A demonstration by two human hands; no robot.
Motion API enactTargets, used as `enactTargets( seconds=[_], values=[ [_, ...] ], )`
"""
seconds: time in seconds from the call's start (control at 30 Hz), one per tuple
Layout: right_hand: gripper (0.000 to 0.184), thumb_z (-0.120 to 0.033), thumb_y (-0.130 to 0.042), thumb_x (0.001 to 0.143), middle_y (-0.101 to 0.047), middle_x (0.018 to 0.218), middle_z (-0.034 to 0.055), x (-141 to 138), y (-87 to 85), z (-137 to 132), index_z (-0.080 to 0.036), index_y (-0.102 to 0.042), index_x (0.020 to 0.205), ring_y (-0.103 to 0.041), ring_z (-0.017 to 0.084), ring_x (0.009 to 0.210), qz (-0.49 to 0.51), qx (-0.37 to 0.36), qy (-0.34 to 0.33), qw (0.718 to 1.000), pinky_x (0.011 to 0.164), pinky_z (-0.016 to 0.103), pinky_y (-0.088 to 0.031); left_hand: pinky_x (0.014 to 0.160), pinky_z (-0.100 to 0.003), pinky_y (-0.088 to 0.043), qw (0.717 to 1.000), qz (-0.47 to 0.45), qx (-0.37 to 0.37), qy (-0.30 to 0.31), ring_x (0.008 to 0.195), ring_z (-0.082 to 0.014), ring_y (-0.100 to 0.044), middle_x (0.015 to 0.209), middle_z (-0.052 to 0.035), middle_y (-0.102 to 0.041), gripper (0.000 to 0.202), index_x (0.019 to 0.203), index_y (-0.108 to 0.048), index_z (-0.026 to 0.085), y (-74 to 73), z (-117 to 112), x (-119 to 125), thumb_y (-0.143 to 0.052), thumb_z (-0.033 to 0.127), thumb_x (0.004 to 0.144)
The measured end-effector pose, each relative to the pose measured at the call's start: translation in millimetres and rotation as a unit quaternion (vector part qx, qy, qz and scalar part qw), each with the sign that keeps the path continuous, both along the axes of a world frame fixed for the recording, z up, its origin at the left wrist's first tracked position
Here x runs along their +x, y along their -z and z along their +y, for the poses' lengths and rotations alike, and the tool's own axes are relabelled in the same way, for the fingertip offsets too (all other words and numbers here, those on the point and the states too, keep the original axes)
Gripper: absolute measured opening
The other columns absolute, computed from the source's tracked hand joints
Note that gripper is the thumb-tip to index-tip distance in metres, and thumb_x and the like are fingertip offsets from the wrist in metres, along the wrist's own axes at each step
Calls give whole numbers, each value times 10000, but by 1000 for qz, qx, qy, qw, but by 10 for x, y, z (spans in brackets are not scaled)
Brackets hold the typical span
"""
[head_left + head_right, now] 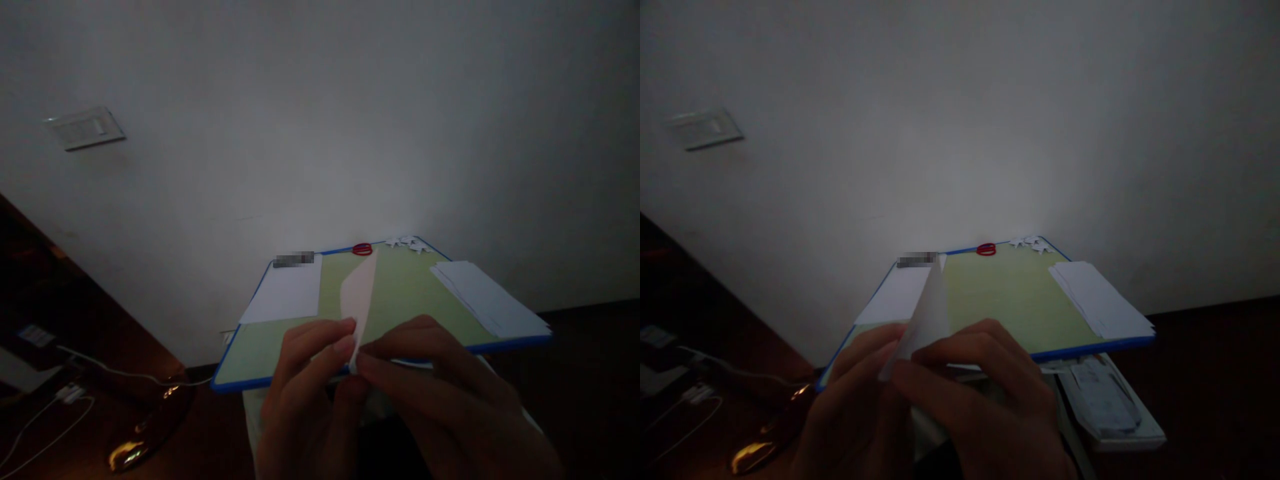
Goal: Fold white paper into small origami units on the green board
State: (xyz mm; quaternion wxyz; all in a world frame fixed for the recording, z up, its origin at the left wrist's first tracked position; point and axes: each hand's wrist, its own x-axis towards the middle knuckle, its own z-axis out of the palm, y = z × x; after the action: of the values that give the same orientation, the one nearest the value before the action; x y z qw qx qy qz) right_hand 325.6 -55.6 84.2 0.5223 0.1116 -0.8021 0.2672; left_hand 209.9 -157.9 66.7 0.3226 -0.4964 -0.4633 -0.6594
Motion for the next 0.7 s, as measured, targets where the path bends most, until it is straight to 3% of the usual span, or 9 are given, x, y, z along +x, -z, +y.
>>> enactTargets(
  seconds=[0.27, 0.33, 0.5, 0.7],
  values=[
    [539, -110, -654, 923, -777, 1052, 41, -28, -4, 22, -340, -602, 1407, -747, 225, 941, 10, 19, -8, 1000, 708, 332, -668, 753, -321, -605, 1000, 10, -6, -3, 913, -189, -715, 1077, -20, -755, 278, 1152, -719, 273, -16, -24, -7, -698, 169, 895],
    [527, -97, -643, 923, -781, 1061, 42, -66, -11, -8, -321, -607, 1399, -747, 227, 945, 30, 12, -11, 999, 712, 343, -666, 786, -335, -605, 1000, -10, 4, 4, 932, -197, -715, 1071, -26, -757, 236, 1133, -721, 269, -29, -8, 13, -689, 207, 908],
    [430, -54, -596, 936, -791, 1043, 37, -190, 17, -117, -257, -660, 1310, -736, 202, 935, 77, -34, 3, 996, 713, 323, -643, 843, -369, -603, 985, -167, -51, 13, 964, -231, -710, 1063, -60, -748, 260, 1099, -737, 251, -65, 20, 141, -622, 434, 955],
    [402, -138, -586, 973, -790, 1067, 31, -234, 72, -123, -241, -621, 1360, -715, 194, 942, 60, 30, 31, 997, 747, 325, -629, 728, -355, -611, 943, -325, -65, 19, 950, -265, -715, 1130, -80, -726, 489, 1236, -673, 255, -91, -109, 128, -600, 608, 906]
  ],
)
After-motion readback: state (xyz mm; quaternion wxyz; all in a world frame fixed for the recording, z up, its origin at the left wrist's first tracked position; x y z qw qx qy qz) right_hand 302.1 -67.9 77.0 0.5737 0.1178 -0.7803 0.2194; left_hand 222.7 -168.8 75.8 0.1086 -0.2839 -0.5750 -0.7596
